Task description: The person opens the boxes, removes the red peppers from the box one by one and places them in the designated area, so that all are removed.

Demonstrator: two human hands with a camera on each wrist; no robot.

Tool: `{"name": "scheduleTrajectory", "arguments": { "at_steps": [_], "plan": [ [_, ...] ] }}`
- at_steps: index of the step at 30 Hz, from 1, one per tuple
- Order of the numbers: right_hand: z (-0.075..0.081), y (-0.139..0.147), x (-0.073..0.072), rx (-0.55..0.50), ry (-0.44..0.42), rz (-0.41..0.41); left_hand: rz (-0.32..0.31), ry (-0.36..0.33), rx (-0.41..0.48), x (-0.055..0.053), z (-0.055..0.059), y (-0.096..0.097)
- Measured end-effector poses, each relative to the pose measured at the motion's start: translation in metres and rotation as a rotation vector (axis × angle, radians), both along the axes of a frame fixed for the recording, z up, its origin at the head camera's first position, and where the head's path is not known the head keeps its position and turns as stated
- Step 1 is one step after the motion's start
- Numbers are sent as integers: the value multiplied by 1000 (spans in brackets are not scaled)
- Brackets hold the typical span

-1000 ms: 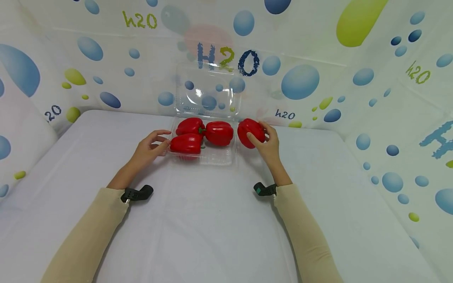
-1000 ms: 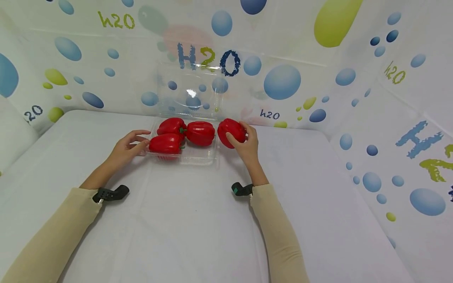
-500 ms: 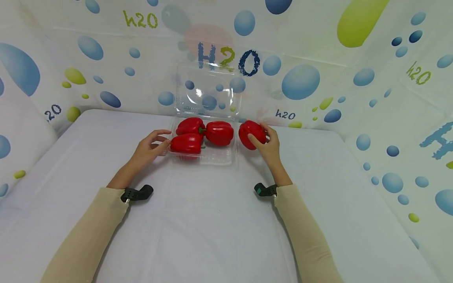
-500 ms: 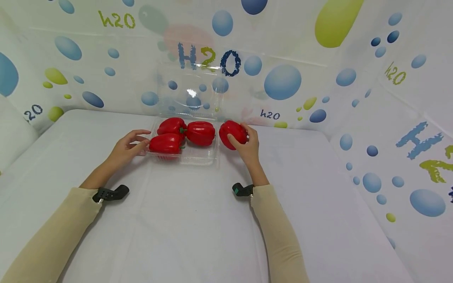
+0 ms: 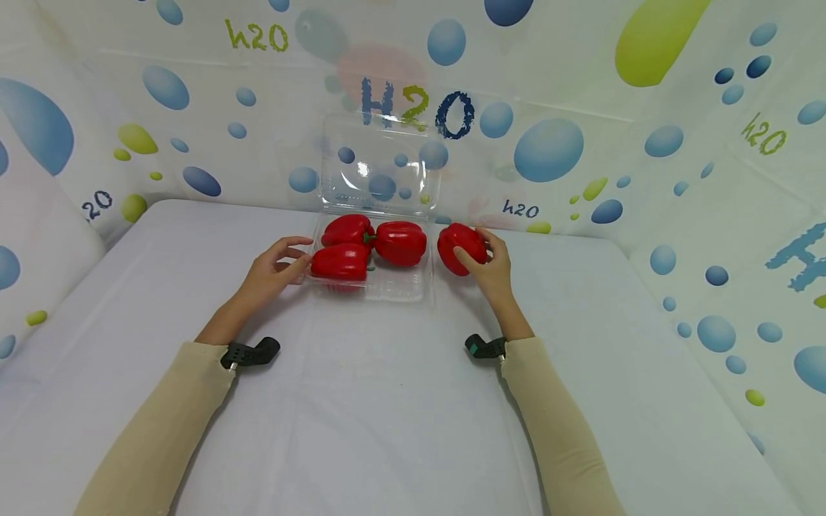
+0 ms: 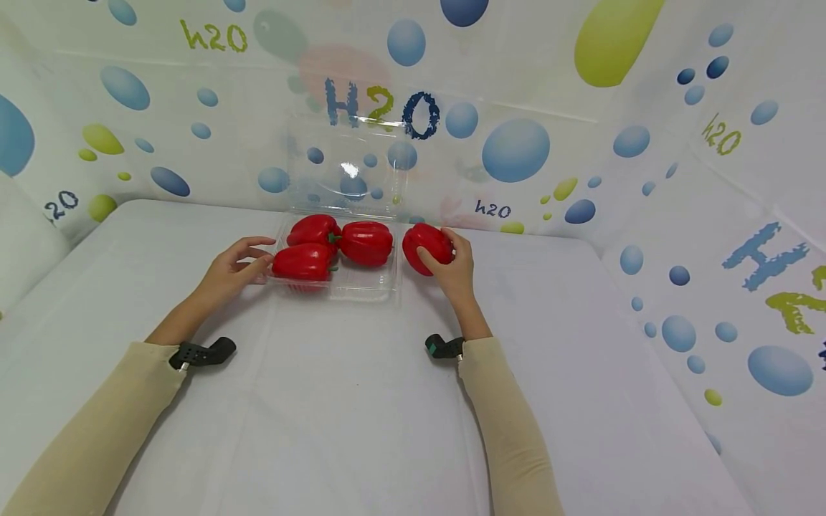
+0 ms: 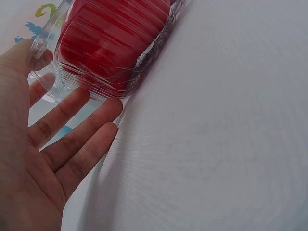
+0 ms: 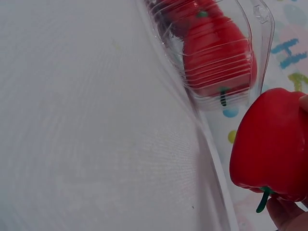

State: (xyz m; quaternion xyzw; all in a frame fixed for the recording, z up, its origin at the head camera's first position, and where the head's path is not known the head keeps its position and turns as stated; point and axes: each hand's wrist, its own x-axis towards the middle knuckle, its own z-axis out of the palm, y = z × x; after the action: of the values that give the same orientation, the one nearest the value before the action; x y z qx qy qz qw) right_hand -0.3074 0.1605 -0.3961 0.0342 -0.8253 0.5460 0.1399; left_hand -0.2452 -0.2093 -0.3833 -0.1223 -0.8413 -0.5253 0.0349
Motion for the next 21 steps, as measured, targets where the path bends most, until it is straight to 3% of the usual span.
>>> {"name": "scheduleTrajectory", "arguments": {
  "at_steps": [12, 21],
  "plan": [
    [0, 1, 0, 15, -37, 3, 3, -9, 2, 2, 2, 1],
    [-3, 2, -3, 56, -55, 19, 11, -16, -7, -12, -15, -6]
  ]
}}
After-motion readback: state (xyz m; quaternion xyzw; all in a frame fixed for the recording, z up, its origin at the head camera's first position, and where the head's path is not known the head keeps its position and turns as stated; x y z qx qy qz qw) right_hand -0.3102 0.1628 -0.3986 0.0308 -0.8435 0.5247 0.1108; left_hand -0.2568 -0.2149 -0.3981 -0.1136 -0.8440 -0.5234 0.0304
